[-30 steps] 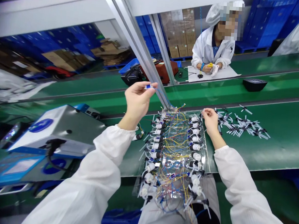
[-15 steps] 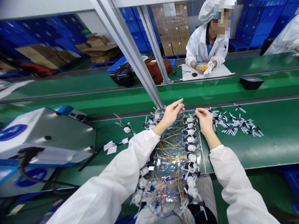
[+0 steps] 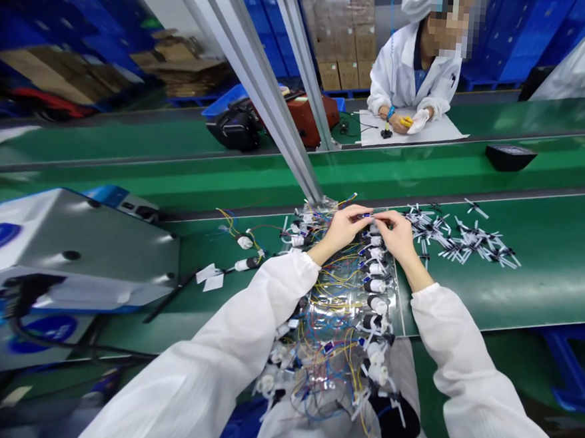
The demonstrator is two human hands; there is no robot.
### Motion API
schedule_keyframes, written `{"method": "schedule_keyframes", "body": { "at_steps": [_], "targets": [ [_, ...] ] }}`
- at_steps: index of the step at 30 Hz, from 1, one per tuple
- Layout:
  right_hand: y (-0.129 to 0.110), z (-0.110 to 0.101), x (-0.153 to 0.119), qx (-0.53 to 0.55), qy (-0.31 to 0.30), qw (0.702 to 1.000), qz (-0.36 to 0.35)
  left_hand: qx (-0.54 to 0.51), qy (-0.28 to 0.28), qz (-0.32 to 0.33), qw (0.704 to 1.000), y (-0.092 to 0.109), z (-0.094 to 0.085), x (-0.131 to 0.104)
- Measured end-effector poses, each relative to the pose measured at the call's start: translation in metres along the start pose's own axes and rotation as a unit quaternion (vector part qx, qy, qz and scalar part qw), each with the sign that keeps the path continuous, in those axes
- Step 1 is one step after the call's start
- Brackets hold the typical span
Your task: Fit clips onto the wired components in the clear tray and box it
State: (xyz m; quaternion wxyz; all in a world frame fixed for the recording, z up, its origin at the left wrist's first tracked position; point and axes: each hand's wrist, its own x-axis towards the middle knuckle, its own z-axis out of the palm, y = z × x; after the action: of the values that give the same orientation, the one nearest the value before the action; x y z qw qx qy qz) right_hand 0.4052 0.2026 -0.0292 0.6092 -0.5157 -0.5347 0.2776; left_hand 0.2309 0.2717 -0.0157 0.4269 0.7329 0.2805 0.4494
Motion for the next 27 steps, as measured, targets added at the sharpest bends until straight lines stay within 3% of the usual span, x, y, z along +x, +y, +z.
{"method": "schedule_keyframes", "body": {
  "at_steps": [5,11,20,27],
  "targets": [
    [0.0029,0.0050,-0.0006,0.070,0.021,0.997,0.035,-0.023,-0.002,-0.047,0.999,0.0026,0.0012,-0.0016],
    [0.0013,0.0074,-0.0002,0.087,0.038,0.994,0.057,-0.038,0.025,-0.043,0.998,0.0019,0.0006,-0.0015],
    [0.0023,0.0081,-0.0002,0.088,0.051,0.993,0.066,-0.044,0.023,-0.059,0.997,-0.0016,0.0033,-0.0033],
    [0.0035,0.0108,-0.0001,0.134,0.070,0.985,0.085,-0.026,0.015,-0.035,0.999,-0.0014,0.0040,-0.0043]
  ]
}}
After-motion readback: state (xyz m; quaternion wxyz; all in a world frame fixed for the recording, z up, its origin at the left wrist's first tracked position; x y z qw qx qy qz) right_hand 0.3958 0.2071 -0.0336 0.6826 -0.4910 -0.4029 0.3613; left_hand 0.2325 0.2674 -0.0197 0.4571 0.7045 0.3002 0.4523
